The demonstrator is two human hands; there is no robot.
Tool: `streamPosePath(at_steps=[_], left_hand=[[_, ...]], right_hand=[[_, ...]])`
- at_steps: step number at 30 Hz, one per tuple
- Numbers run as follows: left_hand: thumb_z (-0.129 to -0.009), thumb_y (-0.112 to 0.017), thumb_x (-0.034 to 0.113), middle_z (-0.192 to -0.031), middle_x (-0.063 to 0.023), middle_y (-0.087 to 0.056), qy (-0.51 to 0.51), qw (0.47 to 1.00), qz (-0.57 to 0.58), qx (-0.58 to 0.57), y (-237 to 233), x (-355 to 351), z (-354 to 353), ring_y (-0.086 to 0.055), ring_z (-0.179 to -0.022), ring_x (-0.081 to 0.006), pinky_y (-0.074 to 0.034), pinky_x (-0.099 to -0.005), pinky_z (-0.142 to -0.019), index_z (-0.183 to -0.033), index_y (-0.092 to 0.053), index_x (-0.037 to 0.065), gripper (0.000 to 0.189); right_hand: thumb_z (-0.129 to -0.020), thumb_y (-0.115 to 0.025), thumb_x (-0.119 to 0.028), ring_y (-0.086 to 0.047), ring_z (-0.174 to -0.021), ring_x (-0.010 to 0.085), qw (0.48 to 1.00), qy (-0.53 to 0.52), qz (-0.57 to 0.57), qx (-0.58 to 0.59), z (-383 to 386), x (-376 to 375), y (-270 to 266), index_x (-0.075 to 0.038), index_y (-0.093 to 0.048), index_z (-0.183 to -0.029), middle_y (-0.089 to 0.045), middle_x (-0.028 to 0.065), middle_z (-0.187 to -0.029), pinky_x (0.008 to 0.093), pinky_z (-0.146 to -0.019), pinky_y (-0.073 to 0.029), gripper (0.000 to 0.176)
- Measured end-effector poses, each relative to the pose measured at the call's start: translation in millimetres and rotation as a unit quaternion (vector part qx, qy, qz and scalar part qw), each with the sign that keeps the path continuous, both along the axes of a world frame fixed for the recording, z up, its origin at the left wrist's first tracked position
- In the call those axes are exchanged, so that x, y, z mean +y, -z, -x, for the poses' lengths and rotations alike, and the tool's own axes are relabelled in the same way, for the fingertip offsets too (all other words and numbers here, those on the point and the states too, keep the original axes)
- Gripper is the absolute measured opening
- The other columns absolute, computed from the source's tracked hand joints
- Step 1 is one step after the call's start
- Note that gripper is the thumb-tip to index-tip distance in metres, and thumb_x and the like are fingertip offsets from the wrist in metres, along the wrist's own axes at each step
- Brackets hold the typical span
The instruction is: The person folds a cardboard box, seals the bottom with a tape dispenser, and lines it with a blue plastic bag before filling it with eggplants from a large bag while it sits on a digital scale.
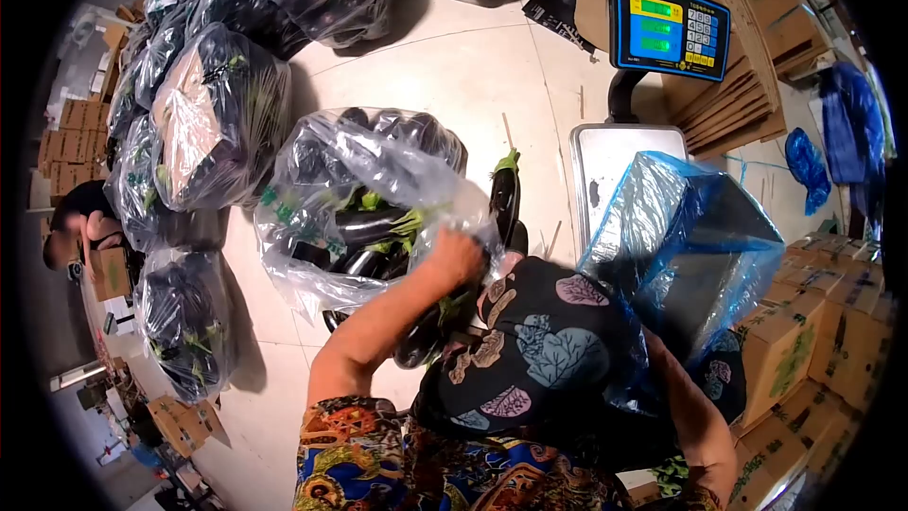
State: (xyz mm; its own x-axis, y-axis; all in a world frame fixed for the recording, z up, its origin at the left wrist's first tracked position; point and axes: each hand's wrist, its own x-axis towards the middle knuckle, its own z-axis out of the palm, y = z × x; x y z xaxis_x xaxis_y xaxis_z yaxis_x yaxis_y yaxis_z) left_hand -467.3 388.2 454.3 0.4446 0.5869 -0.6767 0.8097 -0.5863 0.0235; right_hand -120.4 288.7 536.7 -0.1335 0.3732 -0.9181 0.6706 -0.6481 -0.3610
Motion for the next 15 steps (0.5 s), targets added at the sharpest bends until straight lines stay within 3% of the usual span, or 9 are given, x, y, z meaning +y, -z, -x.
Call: streamPosePath(at_steps=[2, 5, 6, 7, 9, 10, 11, 15], left_hand=[[-0.091, -0.051, 0.036, -0.100, -0.0045, -0.070, 0.026, 0.995, 0.085, 0.035, 37.9, -32.3, 27.2, -0.066, -0.097, -0.0252, -0.047, -0.0422, -0.084, -0.090, -0.073, 0.017, 0.029], [-0.089, -0.054, 0.034, -0.098, -0.0104, -0.070, -0.190, 0.967, 0.166, -0.010, 0.9, -34.1, 37.7, -0.067, -0.095, -0.0309, -0.052, -0.0450, -0.078, -0.095, -0.070, 0.013, 0.027], [-0.087, -0.057, 0.031, -0.093, -0.0156, -0.068, -0.215, 0.961, 0.139, -0.104, -13.3, -31.3, 43.3, -0.065, -0.090, -0.0359, -0.051, -0.0455, -0.080, -0.099, -0.066, 0.008, 0.028], [-0.087, -0.059, 0.035, -0.089, -0.0158, -0.068, -0.217, 0.962, 0.079, -0.146, -3.7, -36.7, 49.4, -0.065, -0.086, -0.0338, -0.052, -0.0448, -0.075, -0.114, -0.062, 0.015, 0.033], [-0.086, -0.063, 0.031, -0.094, -0.0161, -0.066, -0.195, 0.935, 0.021, -0.294, 7.1, -43.8, 48.4, -0.064, -0.091, -0.0336, -0.052, -0.0444, -0.078, -0.114, -0.061, 0.011, 0.035], [-0.085, -0.064, 0.026, -0.103, -0.0172, -0.063, -0.249, 0.931, 0.033, -0.266, -12.2, -44.7, 32.2, -0.062, -0.097, -0.0353, -0.051, -0.0440, -0.082, -0.117, -0.059, 0.008, 0.037], [-0.085, -0.064, 0.025, -0.108, -0.0177, -0.060, -0.243, 0.913, 0.008, -0.327, 4.7, -48.1, 26.9, -0.061, -0.095, -0.0382, -0.050, -0.0445, -0.081, -0.119, -0.057, 0.009, 0.038], [-0.081, -0.068, 0.023, -0.111, -0.0188, -0.057, -0.315, 0.822, -0.111, -0.461, -1.1, -23.1, -24.3, -0.056, -0.097, -0.0398, -0.047, -0.0456, -0.083, -0.125, -0.050, 0.005, 0.051]], right_hand=[[-0.097, -0.046, -0.029, -0.054, -0.111, 0.0284, 0.999, -0.045, -0.011, -0.009, -0.4, 0.5, 2.3, -0.003, -0.053, -0.126, -0.056, 0.0185, -0.125, 0.0309, -0.091, -0.045, 0.040], [-0.096, -0.047, -0.028, -0.056, -0.108, 0.0277, 0.994, -0.103, -0.019, -0.022, 1.4, 3.0, 7.4, -0.003, -0.055, -0.123, -0.058, 0.0177, -0.122, 0.0312, -0.089, -0.046, 0.037], [-0.096, -0.047, -0.027, -0.056, -0.107, 0.0275, 0.992, -0.120, -0.018, -0.026, 2.3, 4.1, 8.7, -0.003, -0.055, -0.122, -0.058, 0.0175, -0.121, 0.0312, -0.088, -0.047, 0.036], [-0.096, -0.047, -0.027, -0.057, -0.106, 0.0273, 0.990, -0.136, -0.018, -0.028, 4.3, 6.4, 10.3, -0.003, -0.056, -0.121, -0.059, 0.0172, -0.120, 0.0313, -0.087, -0.047, 0.036], [-0.095, -0.048, -0.025, -0.058, -0.104, 0.0268, 0.985, -0.168, -0.018, -0.035, 6.7, 8.4, 12.4, -0.003, -0.057, -0.119, -0.060, 0.0167, -0.117, 0.0315, -0.086, -0.048, 0.034], [-0.095, -0.048, -0.025, -0.058, -0.103, 0.0266, 0.982, -0.183, -0.020, -0.038, 7.2, 9.6, 11.8, -0.003, -0.057, -0.118, -0.061, 0.0164, -0.116, 0.0316, -0.085, -0.048, 0.033], [-0.095, -0.048, -0.024, -0.059, -0.102, 0.0263, 0.979, -0.198, -0.022, -0.041, 7.0, 10.6, 11.3, -0.003, -0.058, -0.117, -0.061, 0.0162, -0.115, 0.0317, -0.084, -0.048, 0.032], [-0.094, -0.050, -0.022, -0.061, -0.098, 0.0254, 0.965, -0.255, -0.015, -0.055, 8.8, 16.3, 9.8, -0.003, -0.060, -0.114, -0.063, 0.0152, -0.111, 0.0320, -0.082, -0.050, 0.030]])
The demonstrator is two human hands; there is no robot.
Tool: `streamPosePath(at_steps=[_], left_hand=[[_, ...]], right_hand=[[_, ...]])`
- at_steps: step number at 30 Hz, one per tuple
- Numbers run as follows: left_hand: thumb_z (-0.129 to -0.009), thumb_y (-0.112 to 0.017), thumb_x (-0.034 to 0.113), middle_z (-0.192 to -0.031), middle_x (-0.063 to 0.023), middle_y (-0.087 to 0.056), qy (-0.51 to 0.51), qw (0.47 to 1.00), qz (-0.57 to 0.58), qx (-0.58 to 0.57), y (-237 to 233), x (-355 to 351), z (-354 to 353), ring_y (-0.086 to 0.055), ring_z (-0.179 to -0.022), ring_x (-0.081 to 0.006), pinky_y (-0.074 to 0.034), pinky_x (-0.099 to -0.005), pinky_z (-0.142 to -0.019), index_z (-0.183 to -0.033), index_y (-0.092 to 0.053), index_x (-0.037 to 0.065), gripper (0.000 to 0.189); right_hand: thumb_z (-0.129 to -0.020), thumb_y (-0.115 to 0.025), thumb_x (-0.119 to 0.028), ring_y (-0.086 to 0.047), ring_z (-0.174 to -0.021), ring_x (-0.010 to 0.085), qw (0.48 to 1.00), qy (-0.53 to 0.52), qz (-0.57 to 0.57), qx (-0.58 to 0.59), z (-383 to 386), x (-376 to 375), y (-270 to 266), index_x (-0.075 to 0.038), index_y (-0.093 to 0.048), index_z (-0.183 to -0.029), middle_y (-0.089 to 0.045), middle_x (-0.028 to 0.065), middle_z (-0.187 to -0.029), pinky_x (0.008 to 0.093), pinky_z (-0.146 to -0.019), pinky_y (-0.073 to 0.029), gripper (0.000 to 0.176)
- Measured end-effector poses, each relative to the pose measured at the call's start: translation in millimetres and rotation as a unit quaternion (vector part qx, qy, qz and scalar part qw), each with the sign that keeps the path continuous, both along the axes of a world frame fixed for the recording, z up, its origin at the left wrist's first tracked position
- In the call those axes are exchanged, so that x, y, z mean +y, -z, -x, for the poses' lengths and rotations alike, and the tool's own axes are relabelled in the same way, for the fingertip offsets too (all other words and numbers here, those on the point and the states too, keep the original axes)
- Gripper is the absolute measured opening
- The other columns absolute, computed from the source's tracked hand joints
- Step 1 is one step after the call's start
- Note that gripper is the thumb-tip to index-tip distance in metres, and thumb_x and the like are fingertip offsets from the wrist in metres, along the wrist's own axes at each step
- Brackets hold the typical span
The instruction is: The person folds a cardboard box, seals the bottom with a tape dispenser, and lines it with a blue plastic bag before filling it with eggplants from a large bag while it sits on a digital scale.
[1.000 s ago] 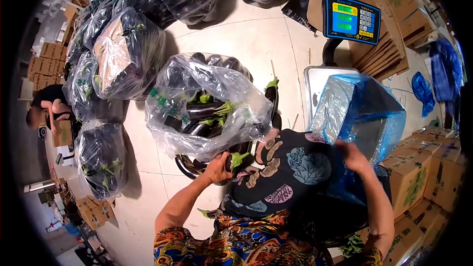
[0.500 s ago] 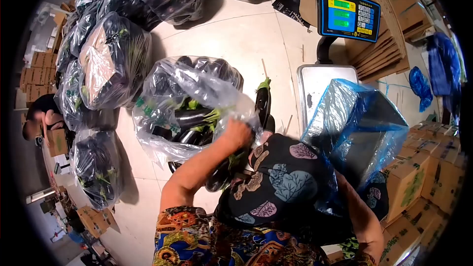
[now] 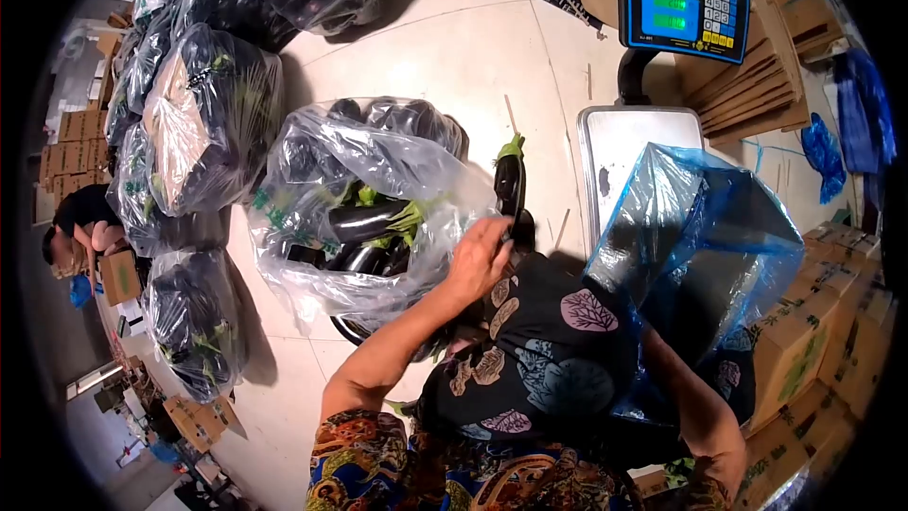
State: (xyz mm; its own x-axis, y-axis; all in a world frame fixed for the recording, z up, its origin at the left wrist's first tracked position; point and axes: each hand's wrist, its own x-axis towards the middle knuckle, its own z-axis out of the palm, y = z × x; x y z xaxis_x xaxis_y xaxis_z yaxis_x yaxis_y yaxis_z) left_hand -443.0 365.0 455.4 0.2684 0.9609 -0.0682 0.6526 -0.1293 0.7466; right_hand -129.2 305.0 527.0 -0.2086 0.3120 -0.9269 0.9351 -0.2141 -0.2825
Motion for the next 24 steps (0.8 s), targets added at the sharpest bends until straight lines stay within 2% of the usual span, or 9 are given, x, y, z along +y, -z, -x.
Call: streamPosePath(at_steps=[4, 5, 7, 9, 10, 12, 18, 22, 24], left_hand=[[-0.081, -0.068, 0.018, -0.119, -0.0208, -0.052, -0.123, 0.984, -0.004, 0.129, 38.6, 15.0, -20.1, -0.051, -0.106, -0.0409, -0.043, -0.0473, -0.089, -0.131, -0.044, 0.002, 0.058], [-0.081, -0.067, 0.016, -0.124, -0.0217, -0.049, -0.087, 0.982, 0.102, 0.133, 49.3, 16.5, -18.0, -0.047, -0.111, -0.0423, -0.040, -0.0469, -0.094, -0.131, -0.046, 0.003, 0.056], [-0.080, -0.068, 0.016, -0.124, -0.0226, -0.049, -0.089, 0.995, -0.030, 0.015, 40.0, -0.5, -11.4, -0.047, -0.111, -0.0421, -0.039, -0.0446, -0.095, -0.128, -0.048, 0.003, 0.053], [-0.080, -0.066, 0.014, -0.125, -0.0228, -0.048, -0.063, 0.991, -0.112, 0.031, -7.2, -18.0, 12.4, -0.048, -0.109, -0.0410, -0.040, -0.0427, -0.094, -0.124, -0.051, 0.003, 0.048], [-0.080, -0.066, 0.013, -0.123, -0.0216, -0.051, -0.047, 0.993, -0.107, 0.035, -19.2, -34.3, 27.8, -0.049, -0.107, -0.0397, -0.041, -0.0425, -0.092, -0.124, -0.051, 0.003, 0.047], [-0.076, -0.069, 0.012, -0.113, -0.0189, -0.055, -0.020, 0.995, 0.095, 0.020, -21.9, -80.0, 58.2, -0.048, -0.109, -0.0395, -0.041, -0.0444, -0.093, -0.123, -0.052, 0.005, 0.051], [-0.065, -0.077, 0.014, -0.113, -0.0201, -0.048, -0.054, 0.970, 0.136, 0.197, 7.8, -150.3, 77.7, -0.050, -0.102, -0.0414, -0.043, -0.0461, -0.087, -0.143, -0.033, 0.009, 0.089], [-0.065, -0.077, 0.017, -0.113, -0.0225, -0.048, -0.019, 0.979, 0.121, 0.161, -21.0, -141.9, 98.3, -0.050, -0.103, -0.0424, -0.045, -0.0461, -0.088, -0.144, -0.031, 0.007, 0.092], [-0.064, -0.076, 0.016, -0.116, -0.0204, -0.051, -0.073, 0.991, 0.033, 0.105, -50.0, -122.6, 118.3, -0.052, -0.106, -0.0399, -0.043, -0.0444, -0.095, -0.138, -0.037, 0.004, 0.085]], right_hand=[[-0.093, -0.051, -0.020, -0.063, -0.094, 0.0244, 0.992, -0.118, 0.018, -0.046, -0.4, 6.3, -3.2, -0.003, -0.063, -0.110, -0.066, 0.0141, -0.107, 0.0324, -0.079, -0.051, 0.027], [-0.093, -0.051, -0.019, -0.063, -0.093, 0.0242, 0.981, -0.181, 0.019, -0.074, -3.5, 7.0, -6.5, -0.003, -0.063, -0.109, -0.066, 0.0139, -0.106, 0.0325, -0.078, -0.052, 0.026], [-0.092, -0.052, -0.018, -0.064, -0.092, 0.0237, 0.964, -0.244, -0.026, -0.105, -15.3, 7.6, -20.5, -0.003, -0.064, -0.107, -0.067, 0.0134, -0.104, 0.0326, -0.076, -0.052, 0.025], [-0.086, -0.057, -0.018, -0.067, -0.081, 0.0342, 0.960, -0.181, -0.185, -0.106, -29.2, 5.6, -42.3, -0.008, -0.066, -0.089, -0.068, 0.0149, -0.085, 0.0437, -0.067, -0.052, 0.014], [-0.087, -0.057, -0.017, -0.064, -0.087, 0.0371, 0.960, -0.151, -0.215, -0.098, -48.3, -1.0, -32.6, -0.005, -0.063, -0.095, -0.066, 0.0184, -0.091, 0.0444, -0.071, -0.051, 0.016], [-0.086, -0.057, -0.013, -0.061, -0.092, 0.0398, 0.949, 0.018, -0.312, -0.028, -35.7, 15.7, -76.0, -0.003, -0.060, -0.099, -0.064, 0.0204, -0.096, 0.0454, -0.073, -0.049, 0.017], [-0.083, -0.058, -0.010, -0.060, -0.090, 0.0431, 0.921, 0.071, -0.371, 0.093, -19.1, 31.2, -115.5, -0.002, -0.058, -0.104, -0.063, 0.0223, -0.097, 0.0448, -0.073, -0.048, 0.022], [-0.084, -0.061, -0.011, -0.064, -0.087, 0.0352, 0.921, 0.180, -0.339, 0.066, -18.6, 34.3, -151.5, 0.000, -0.062, -0.105, -0.066, 0.0198, -0.097, 0.0387, -0.078, -0.050, 0.024], [-0.087, -0.061, -0.016, -0.063, -0.081, 0.0193, 0.892, 0.239, -0.365, 0.118, -33.0, 31.1, -159.1, 0.001, -0.062, -0.108, -0.068, 0.0125, -0.090, 0.0291, -0.076, -0.049, 0.026]])
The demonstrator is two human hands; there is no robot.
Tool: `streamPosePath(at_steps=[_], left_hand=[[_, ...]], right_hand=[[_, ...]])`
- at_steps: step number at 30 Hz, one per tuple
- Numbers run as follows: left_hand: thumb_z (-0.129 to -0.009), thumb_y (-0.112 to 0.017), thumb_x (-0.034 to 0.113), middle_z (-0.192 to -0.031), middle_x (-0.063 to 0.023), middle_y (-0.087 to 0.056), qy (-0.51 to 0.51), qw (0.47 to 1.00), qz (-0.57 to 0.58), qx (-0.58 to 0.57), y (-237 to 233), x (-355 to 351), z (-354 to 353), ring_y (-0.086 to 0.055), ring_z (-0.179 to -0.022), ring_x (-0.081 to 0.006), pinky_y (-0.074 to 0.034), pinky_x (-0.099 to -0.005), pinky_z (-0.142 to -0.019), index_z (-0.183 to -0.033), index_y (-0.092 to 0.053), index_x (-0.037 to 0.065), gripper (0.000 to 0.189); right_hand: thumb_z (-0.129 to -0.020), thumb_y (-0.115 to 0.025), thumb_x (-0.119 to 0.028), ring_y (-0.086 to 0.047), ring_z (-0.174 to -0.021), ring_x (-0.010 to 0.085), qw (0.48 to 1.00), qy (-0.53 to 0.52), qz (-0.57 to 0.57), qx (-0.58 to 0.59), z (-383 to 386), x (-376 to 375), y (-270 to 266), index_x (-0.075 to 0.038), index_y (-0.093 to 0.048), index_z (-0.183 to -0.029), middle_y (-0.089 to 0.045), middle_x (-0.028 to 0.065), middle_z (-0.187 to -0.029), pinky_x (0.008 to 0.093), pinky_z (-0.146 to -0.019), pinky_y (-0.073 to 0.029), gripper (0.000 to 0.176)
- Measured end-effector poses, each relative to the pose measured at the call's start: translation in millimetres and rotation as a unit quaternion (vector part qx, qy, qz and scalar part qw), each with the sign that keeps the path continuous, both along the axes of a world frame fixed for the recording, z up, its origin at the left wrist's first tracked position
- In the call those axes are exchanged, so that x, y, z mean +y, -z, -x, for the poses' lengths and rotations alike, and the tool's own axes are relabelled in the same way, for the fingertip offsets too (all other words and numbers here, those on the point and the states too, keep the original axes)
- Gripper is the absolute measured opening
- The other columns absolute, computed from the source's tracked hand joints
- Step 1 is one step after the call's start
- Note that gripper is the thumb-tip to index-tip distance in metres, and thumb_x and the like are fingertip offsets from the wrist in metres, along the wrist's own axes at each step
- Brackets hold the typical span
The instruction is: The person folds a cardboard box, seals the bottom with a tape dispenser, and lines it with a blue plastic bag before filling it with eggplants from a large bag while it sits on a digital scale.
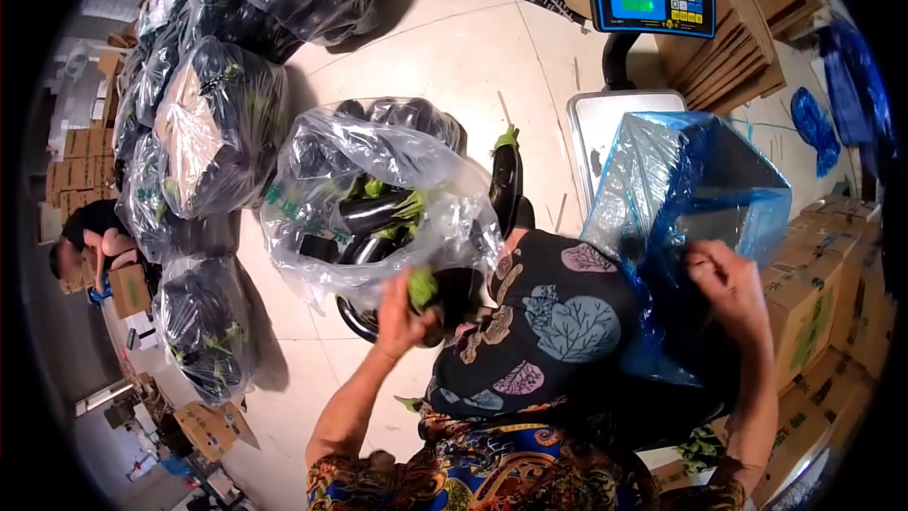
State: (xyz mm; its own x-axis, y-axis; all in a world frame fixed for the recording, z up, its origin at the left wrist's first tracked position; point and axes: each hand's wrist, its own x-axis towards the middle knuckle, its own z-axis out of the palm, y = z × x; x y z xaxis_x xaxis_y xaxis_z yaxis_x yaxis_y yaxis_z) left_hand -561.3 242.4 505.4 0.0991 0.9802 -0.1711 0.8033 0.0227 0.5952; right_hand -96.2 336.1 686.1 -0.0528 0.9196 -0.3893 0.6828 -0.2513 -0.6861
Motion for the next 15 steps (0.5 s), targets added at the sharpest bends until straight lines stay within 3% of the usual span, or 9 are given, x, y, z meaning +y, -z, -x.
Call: streamPosePath(at_steps=[3, 5, 6, 7, 9, 11, 13, 14, 15], left_hand=[[-0.066, -0.079, 0.026, -0.113, -0.0132, -0.055, -0.164, 0.969, -0.007, -0.186, -94.6, 72.0, 2.7, -0.055, -0.106, -0.0246, -0.044, -0.0361, -0.094, -0.125, -0.043, 0.002, 0.074], [-0.066, -0.081, 0.030, -0.108, -0.0099, -0.055, -0.163, 0.957, -0.098, -0.218, -159.6, 125.2, -12.7, -0.055, -0.100, -0.0201, -0.045, -0.0335, -0.090, -0.120, -0.045, 0.005, 0.070], [-0.066, -0.081, 0.031, -0.109, -0.0095, -0.055, -0.129, 0.958, -0.144, -0.214, -184.2, 150.0, -20.2, -0.054, -0.100, -0.0201, -0.044, -0.0336, -0.091, -0.122, -0.046, 0.004, 0.072], [-0.067, -0.080, 0.031, -0.110, -0.0089, -0.054, -0.123, 0.945, -0.183, -0.242, -203.1, 171.9, -34.0, -0.054, -0.099, -0.0198, -0.044, -0.0331, -0.090, -0.123, -0.047, 0.003, 0.071], [-0.070, -0.079, 0.026, -0.107, -0.0077, -0.056, -0.081, 0.923, -0.216, -0.307, -245.2, 207.3, -77.1, -0.055, -0.098, -0.0185, -0.044, -0.0313, -0.090, -0.122, -0.050, 0.002, 0.064], [-0.076, -0.077, 0.025, -0.107, -0.0080, -0.059, -0.010, 0.884, -0.176, -0.434, -278.2, 228.8, -134.0, -0.057, -0.092, -0.0163, -0.046, -0.0285, -0.084, -0.122, -0.050, 0.000, 0.059], [-0.080, -0.074, 0.034, -0.105, -0.0101, -0.061, 0.054, 0.879, -0.136, -0.454, -292.0, 242.8, -186.9, -0.059, -0.084, -0.0170, -0.047, -0.0291, -0.081, -0.114, -0.057, 0.000, 0.051], [-0.080, -0.070, 0.047, -0.105, -0.0126, -0.060, 0.105, 0.871, -0.102, -0.469, -290.9, 245.0, -211.6, -0.059, -0.087, -0.0190, -0.047, -0.0310, -0.082, -0.113, -0.058, 0.000, 0.059], [-0.079, -0.065, 0.060, -0.107, -0.0153, -0.060, 0.126, 0.883, -0.075, -0.445, -278.0, 254.9, -229.3, -0.058, -0.093, -0.0212, -0.047, -0.0334, -0.084, -0.117, -0.057, -0.001, 0.073]], right_hand=[[-0.090, -0.061, -0.019, -0.059, -0.083, 0.0131, 0.990, 0.063, 0.029, 0.119, 4.9, 12.7, -16.5, -0.001, -0.062, -0.109, -0.067, 0.0063, -0.093, 0.0264, -0.076, -0.048, 0.027], [-0.091, -0.061, -0.018, -0.058, -0.083, 0.0119, 0.984, 0.079, 0.010, 0.160, 25.5, 25.1, -32.2, -0.002, -0.062, -0.110, -0.065, 0.0046, -0.094, 0.0256, -0.077, -0.047, 0.025], [-0.090, -0.062, -0.013, -0.058, -0.088, 0.0111, 0.984, -0.002, -0.061, 0.169, 29.6, 31.4, -32.7, -0.001, -0.061, -0.112, -0.064, 0.0061, -0.097, 0.0253, -0.078, -0.047, 0.025], [-0.086, -0.066, -0.013, -0.060, -0.089, 0.0155, 0.989, -0.040, -0.061, 0.126, 37.8, 40.3, -42.3, -0.001, -0.060, -0.114, -0.064, 0.0093, -0.099, 0.0259, -0.079, -0.048, 0.030], [-0.078, -0.073, -0.028, -0.059, -0.107, 0.0350, 0.925, -0.213, -0.315, 0.029, 57.1, 58.7, -67.6, 0.001, -0.054, -0.123, -0.060, 0.0205, -0.119, 0.0371, -0.091, -0.048, 0.057], [-0.069, -0.076, -0.049, -0.050, -0.121, 0.0382, 0.956, -0.139, -0.259, 0.018, 78.4, 66.9, -99.9, 0.003, -0.045, -0.132, -0.054, 0.0240, -0.128, 0.0390, -0.103, -0.040, 0.088], [-0.065, -0.081, -0.036, -0.058, -0.106, 0.0242, 0.978, -0.101, -0.166, 0.076, 79.5, 70.6, -121.4, -0.001, -0.044, -0.135, -0.059, 0.0173, -0.117, 0.0349, -0.091, -0.045, 0.087], [-0.063, -0.081, -0.038, -0.059, -0.102, 0.0235, 0.989, -0.069, -0.030, 0.126, 77.1, 69.3, -142.0, -0.001, -0.043, -0.135, -0.060, 0.0168, -0.113, 0.0346, -0.089, -0.046, 0.090], [-0.059, -0.080, -0.047, -0.058, -0.096, 0.0213, 0.988, -0.047, -0.005, 0.144, 62.4, 62.4, -141.6, -0.001, -0.043, -0.133, -0.060, 0.0143, -0.106, 0.0336, -0.087, -0.046, 0.094]])
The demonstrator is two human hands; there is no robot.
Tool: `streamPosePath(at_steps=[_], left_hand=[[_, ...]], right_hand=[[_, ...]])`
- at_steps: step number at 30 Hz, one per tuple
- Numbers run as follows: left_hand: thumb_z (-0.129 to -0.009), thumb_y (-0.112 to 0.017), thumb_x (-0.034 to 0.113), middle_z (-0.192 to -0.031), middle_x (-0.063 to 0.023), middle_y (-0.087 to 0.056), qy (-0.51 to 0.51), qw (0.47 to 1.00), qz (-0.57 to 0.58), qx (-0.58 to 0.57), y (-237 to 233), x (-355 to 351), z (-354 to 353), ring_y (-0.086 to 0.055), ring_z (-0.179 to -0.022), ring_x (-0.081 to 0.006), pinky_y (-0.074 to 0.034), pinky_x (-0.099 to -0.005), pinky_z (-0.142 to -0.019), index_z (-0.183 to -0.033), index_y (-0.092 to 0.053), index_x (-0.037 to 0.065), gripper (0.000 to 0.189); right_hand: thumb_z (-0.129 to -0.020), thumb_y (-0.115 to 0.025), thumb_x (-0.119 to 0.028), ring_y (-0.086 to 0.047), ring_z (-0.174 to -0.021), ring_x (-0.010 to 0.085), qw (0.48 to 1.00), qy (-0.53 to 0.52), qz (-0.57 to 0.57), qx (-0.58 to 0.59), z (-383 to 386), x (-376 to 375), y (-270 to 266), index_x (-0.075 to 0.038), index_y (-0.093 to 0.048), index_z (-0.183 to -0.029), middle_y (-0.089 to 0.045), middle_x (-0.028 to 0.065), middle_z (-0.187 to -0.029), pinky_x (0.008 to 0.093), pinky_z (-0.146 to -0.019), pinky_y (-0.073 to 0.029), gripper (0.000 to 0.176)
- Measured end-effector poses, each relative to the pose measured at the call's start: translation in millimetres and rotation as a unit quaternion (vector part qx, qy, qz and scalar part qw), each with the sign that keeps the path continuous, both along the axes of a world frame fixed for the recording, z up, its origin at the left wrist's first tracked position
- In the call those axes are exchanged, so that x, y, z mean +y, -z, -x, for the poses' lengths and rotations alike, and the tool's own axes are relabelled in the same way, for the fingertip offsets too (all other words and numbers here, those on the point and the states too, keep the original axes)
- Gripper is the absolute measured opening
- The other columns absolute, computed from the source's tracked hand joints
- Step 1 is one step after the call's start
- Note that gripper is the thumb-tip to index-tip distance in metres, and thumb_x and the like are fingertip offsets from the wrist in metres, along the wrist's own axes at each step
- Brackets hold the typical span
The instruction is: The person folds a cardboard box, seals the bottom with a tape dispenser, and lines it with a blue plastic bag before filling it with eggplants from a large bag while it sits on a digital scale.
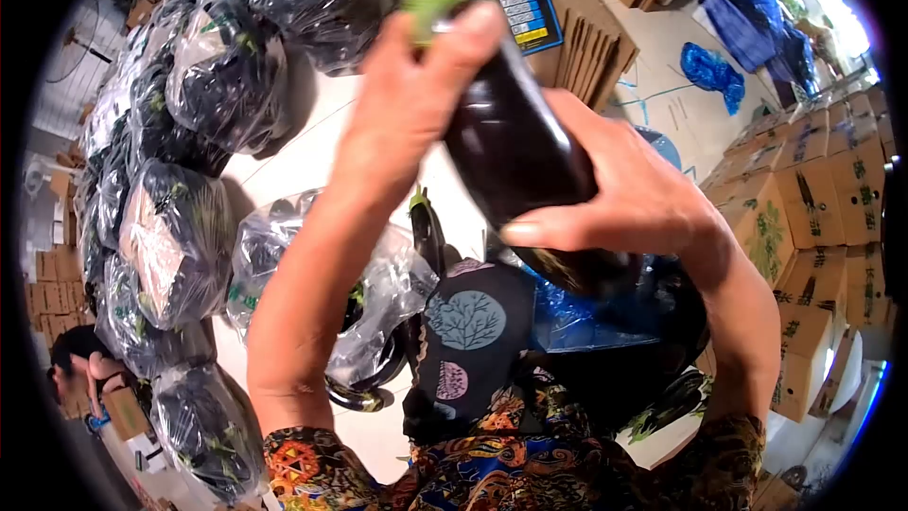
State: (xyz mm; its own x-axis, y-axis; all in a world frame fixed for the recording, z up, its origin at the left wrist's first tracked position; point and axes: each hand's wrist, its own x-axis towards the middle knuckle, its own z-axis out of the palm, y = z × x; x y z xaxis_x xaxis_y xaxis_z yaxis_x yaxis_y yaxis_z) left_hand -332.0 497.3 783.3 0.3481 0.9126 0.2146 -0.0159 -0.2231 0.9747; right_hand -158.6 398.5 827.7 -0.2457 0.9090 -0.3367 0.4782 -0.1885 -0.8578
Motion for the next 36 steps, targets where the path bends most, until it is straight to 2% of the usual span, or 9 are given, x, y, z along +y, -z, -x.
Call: streamPosePath(at_steps=[5, 7, 9, 15, 19, 23, 27, 32, 36], left_hand=[[-0.091, -0.052, 0.054, -0.122, -0.0105, -0.060, 0.266, 0.944, 0.143, 0.132, 95.2, -7.8, -49.8, -0.056, -0.110, -0.0211, -0.046, -0.0393, -0.090, -0.128, -0.056, 0.010, 0.058], [-0.088, -0.064, 0.038, -0.115, -0.0185, -0.060, 0.228, 0.937, -0.141, 0.224, 149.9, -14.9, -50.8, -0.056, -0.108, -0.0311, -0.044, -0.0398, -0.097, -0.126, -0.056, 0.003, 0.052], [-0.082, -0.069, 0.036, -0.124, -0.0211, -0.053, 0.242, 0.889, -0.195, 0.338, 186.8, -13.4, -47.1, -0.048, -0.116, -0.0378, -0.039, -0.0413, -0.103, -0.130, -0.053, 0.008, 0.057], [-0.083, -0.069, 0.034, -0.142, -0.0194, -0.035, 0.194, 0.888, -0.175, 0.379, 196.5, -16.6, -41.5, -0.038, -0.126, -0.0426, -0.037, -0.0479, -0.105, -0.142, -0.040, 0.021, 0.067], [-0.086, -0.066, 0.030, -0.145, -0.0203, -0.032, 0.177, 0.897, -0.167, 0.368, 210.2, -18.2, -37.2, -0.037, -0.127, -0.0436, -0.036, -0.0479, -0.106, -0.143, -0.039, 0.022, 0.064], [-0.087, -0.065, 0.028, -0.146, -0.0197, -0.032, 0.192, 0.917, -0.166, 0.307, 222.3, -17.7, -33.1, -0.036, -0.128, -0.0429, -0.034, -0.0466, -0.108, -0.144, -0.038, 0.022, 0.063], [-0.089, -0.061, 0.027, -0.147, -0.0188, -0.030, 0.193, 0.928, -0.118, 0.295, 224.8, -20.4, -36.5, -0.033, -0.131, -0.0414, -0.032, -0.0465, -0.109, -0.145, -0.037, 0.023, 0.061], [-0.092, -0.057, 0.029, -0.150, -0.0178, -0.025, 0.196, 0.938, -0.090, 0.271, 231.8, -23.6, -37.7, -0.030, -0.134, -0.0405, -0.031, -0.0453, -0.110, -0.146, -0.036, 0.021, 0.058], [-0.096, -0.051, 0.030, -0.152, -0.0176, -0.021, 0.197, 0.954, -0.052, 0.221, 235.5, -27.3, -37.7, -0.030, -0.137, -0.0401, -0.031, -0.0426, -0.111, -0.146, -0.035, 0.020, 0.053]], right_hand=[[-0.066, -0.076, -0.043, -0.057, -0.106, 0.0266, 0.990, 0.060, 0.109, 0.066, -74.9, -67.9, 32.6, 0.002, -0.043, -0.134, -0.060, 0.0173, -0.115, 0.0342, -0.094, -0.043, 0.088], [-0.068, -0.075, -0.042, -0.057, -0.107, 0.0278, 0.965, 0.082, 0.236, -0.073, -98.2, -92.4, 44.9, 0.002, -0.043, -0.136, -0.060, 0.0179, -0.116, 0.0336, -0.096, -0.042, 0.087], [-0.068, -0.075, -0.048, -0.057, -0.108, 0.0295, 0.959, 0.083, 0.253, -0.096, -113.0, -103.9, 68.3, 0.004, -0.041, -0.138, -0.060, 0.0203, -0.116, 0.0336, -0.096, -0.041, 0.093], [-0.071, -0.075, -0.054, -0.057, -0.103, 0.0254, 0.949, 0.074, 0.290, -0.100, -124.2, -82.7, 166.5, 0.003, -0.042, -0.136, -0.059, 0.0195, -0.119, 0.0339, -0.096, -0.041, 0.093], [-0.080, -0.072, -0.037, -0.058, -0.102, 0.0234, 0.956, 0.028, 0.289, 0.037, -109.9, -56.9, 227.0, 0.002, -0.048, -0.128, -0.060, 0.0154, -0.115, 0.0314, -0.089, -0.044, 0.066], [-0.082, -0.071, -0.027, -0.057, -0.107, 0.0235, 0.945, 0.117, 0.292, 0.088, -65.3, -40.9, 209.5, 0.005, -0.039, -0.135, -0.056, 0.0170, -0.121, 0.0328, -0.094, -0.044, 0.070], [-0.086, -0.065, -0.019, -0.050, -0.116, 0.0220, 0.950, 0.089, 0.214, 0.208, -69.2, -49.6, 313.0, -0.003, -0.048, -0.133, -0.051, 0.0136, -0.130, 0.0354, -0.100, -0.038, 0.053], [-0.086, -0.056, -0.019, -0.045, -0.121, 0.0304, 0.993, -0.029, -0.016, -0.109, -74.7, -70.9, 375.8, -0.002, -0.048, -0.132, -0.050, 0.0187, -0.129, 0.0379, -0.104, -0.032, 0.049], [-0.083, -0.058, -0.022, -0.045, -0.120, 0.0341, 0.992, 0.082, 0.002, -0.093, -64.6, -74.6, 390.7, -0.002, -0.046, -0.133, -0.048, 0.0216, -0.128, 0.0392, -0.105, -0.031, 0.056]])
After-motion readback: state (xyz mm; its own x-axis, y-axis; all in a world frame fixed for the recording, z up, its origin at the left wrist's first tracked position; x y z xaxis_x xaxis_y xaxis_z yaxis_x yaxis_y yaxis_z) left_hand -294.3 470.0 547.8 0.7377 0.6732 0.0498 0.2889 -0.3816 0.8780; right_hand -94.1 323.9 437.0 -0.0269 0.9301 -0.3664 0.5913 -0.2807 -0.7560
